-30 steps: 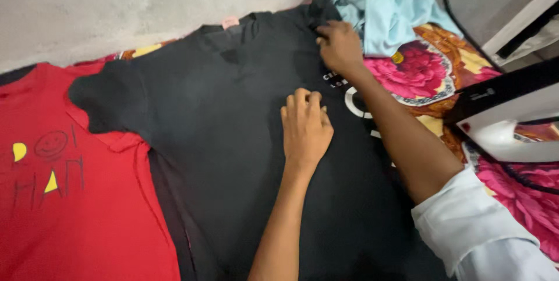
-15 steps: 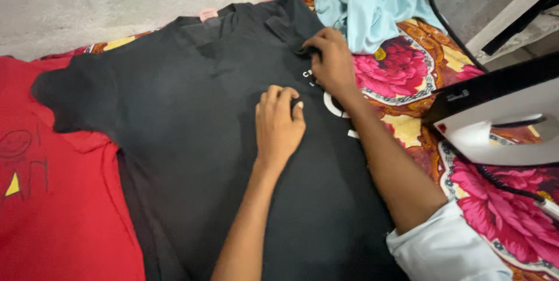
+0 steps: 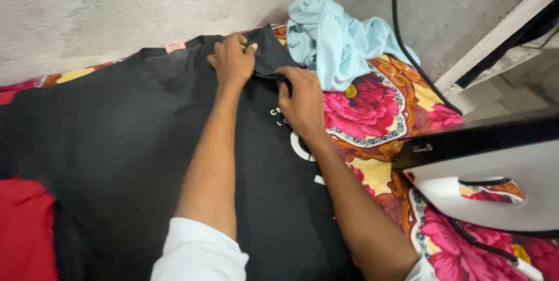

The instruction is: The person irons a black t-shirt laid on a floral-patterned table, smoothing the fabric and moving the iron across the front and sleeves. The person then folds the black t-shirt and briefly handles a light blue cloth.

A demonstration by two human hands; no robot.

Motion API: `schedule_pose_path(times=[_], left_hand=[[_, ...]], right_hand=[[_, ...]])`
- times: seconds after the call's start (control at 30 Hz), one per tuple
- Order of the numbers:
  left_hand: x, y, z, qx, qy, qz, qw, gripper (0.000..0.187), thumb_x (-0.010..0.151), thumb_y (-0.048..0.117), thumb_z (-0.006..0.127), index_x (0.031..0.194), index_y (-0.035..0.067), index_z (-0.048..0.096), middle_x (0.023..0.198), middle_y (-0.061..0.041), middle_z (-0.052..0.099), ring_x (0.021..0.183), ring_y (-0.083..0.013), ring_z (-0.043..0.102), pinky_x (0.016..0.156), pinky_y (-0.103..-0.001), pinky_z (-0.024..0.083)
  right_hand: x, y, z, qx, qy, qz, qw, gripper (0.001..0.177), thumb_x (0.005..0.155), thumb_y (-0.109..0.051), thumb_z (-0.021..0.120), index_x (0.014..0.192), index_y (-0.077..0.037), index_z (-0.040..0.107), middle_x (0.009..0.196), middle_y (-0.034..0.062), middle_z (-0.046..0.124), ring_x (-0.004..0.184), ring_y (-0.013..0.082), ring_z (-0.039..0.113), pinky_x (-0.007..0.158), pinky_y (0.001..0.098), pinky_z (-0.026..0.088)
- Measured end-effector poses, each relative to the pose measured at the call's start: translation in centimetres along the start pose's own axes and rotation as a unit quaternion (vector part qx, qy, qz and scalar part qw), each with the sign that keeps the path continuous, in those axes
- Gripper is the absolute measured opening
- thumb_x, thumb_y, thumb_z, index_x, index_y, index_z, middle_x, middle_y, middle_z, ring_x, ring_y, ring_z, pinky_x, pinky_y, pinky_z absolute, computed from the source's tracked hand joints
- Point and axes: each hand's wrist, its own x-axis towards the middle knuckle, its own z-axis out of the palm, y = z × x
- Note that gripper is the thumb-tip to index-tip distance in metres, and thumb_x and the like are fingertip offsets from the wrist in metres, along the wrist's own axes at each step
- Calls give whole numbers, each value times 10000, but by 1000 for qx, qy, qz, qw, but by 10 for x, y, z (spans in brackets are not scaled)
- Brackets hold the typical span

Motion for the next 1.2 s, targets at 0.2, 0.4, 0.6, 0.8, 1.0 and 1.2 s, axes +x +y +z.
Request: schedule_pose_path(times=[0.2, 0.4, 0.6, 0.8, 1.0, 1.2], left_hand=[[8, -4, -19, -74, 10, -68, 995, 355, 776, 105, 731, 1106, 101, 602, 1076, -88, 682, 1106, -308, 630, 980, -492, 473], [-20, 16, -52, 89, 50, 147, 984, 481, 643, -30, 719, 1114, 47, 658, 1083, -187, 654, 1075, -372, 590, 884, -487, 474], [-4, 11, -8, 72, -88, 262, 958, 406, 937, 66, 642, 1343, 68, 640, 1442, -108, 600, 1374, -291, 524, 1107, -485, 431], [-14, -7, 19, 99, -119, 188, 970, 471, 1030, 306, 514, 1451, 97, 551, 1561, -76, 489, 1452, -266, 419, 1167, -552, 281], [-23, -20, -36, 114, -30, 241, 963, 498, 1042, 335, 607, 1442, 43, 565, 1506, -144, 537, 1418, -335, 450, 1157, -572, 299], [-50, -137, -190, 257, 106, 165, 946, 318, 988, 152, 667, 1283, 36, 652, 1330, -172, 638, 1327, -360, 540, 1123, -569, 352]], right_hand=[[0, 0, -1, -6, -25, -9, 1000, 256, 739, 19, 638, 967, -48, 732, 984, 141, 730, 1021, 345, 665, 975, 455, 479], [-1, 2, 0, -3, -70, -29, 997, 268, 743, -48, 601, 965, -64, 750, 1146, 110, 757, 1150, 300, 662, 1027, 472, 440], [-7, 8, 9, -70, -71, -44, 994, 322, 882, -119, 589, 1142, -19, 752, 1306, 166, 692, 1279, 320, 597, 1123, 487, 385], [-8, 9, 14, -81, -74, 2, 994, 306, 843, -152, 613, 1075, -24, 767, 1250, 139, 729, 1245, 283, 634, 1086, 453, 427], [-5, 6, 10, -72, -73, 2, 995, 225, 887, -179, 666, 1007, -20, 770, 1219, 148, 731, 1223, 312, 626, 1066, 467, 443], [-6, 9, 11, -94, -13, -39, 995, 279, 941, -222, 704, 1093, 9, 739, 1333, 276, 620, 1270, 444, 535, 1105, 511, 402]])
